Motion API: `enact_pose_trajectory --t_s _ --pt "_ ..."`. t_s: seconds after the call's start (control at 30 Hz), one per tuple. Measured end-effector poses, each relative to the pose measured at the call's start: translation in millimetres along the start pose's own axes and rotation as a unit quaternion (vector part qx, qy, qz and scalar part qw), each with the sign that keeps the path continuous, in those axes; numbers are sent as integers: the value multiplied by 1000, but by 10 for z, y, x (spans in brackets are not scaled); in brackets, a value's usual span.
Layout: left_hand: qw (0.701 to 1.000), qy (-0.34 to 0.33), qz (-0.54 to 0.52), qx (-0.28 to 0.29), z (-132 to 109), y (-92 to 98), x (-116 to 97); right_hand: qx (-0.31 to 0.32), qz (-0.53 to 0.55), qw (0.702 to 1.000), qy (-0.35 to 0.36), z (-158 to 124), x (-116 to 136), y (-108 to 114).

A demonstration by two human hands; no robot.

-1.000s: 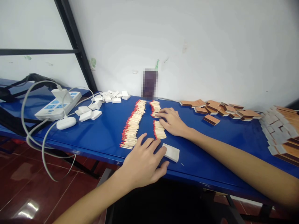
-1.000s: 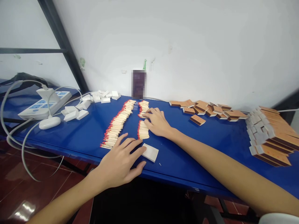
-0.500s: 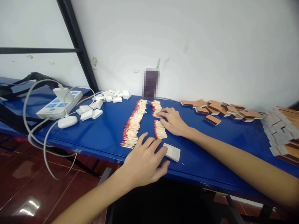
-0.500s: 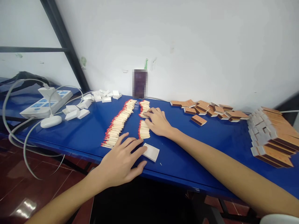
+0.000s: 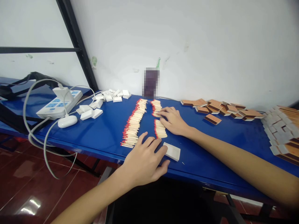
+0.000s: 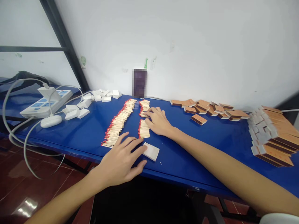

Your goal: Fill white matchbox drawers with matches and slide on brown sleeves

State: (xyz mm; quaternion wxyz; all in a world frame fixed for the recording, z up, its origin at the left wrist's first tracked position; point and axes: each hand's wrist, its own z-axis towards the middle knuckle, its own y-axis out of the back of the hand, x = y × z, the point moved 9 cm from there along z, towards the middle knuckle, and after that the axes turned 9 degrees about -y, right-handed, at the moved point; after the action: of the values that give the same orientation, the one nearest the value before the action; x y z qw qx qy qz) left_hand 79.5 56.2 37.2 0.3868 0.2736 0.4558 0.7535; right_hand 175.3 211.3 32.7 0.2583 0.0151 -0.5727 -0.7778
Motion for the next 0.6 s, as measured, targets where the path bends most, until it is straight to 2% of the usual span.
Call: enact_pose_trajectory --t_s 0.6 --pt "1000 0 1 -1 0 4 2 0 12 1000 -10 2 -6 14"
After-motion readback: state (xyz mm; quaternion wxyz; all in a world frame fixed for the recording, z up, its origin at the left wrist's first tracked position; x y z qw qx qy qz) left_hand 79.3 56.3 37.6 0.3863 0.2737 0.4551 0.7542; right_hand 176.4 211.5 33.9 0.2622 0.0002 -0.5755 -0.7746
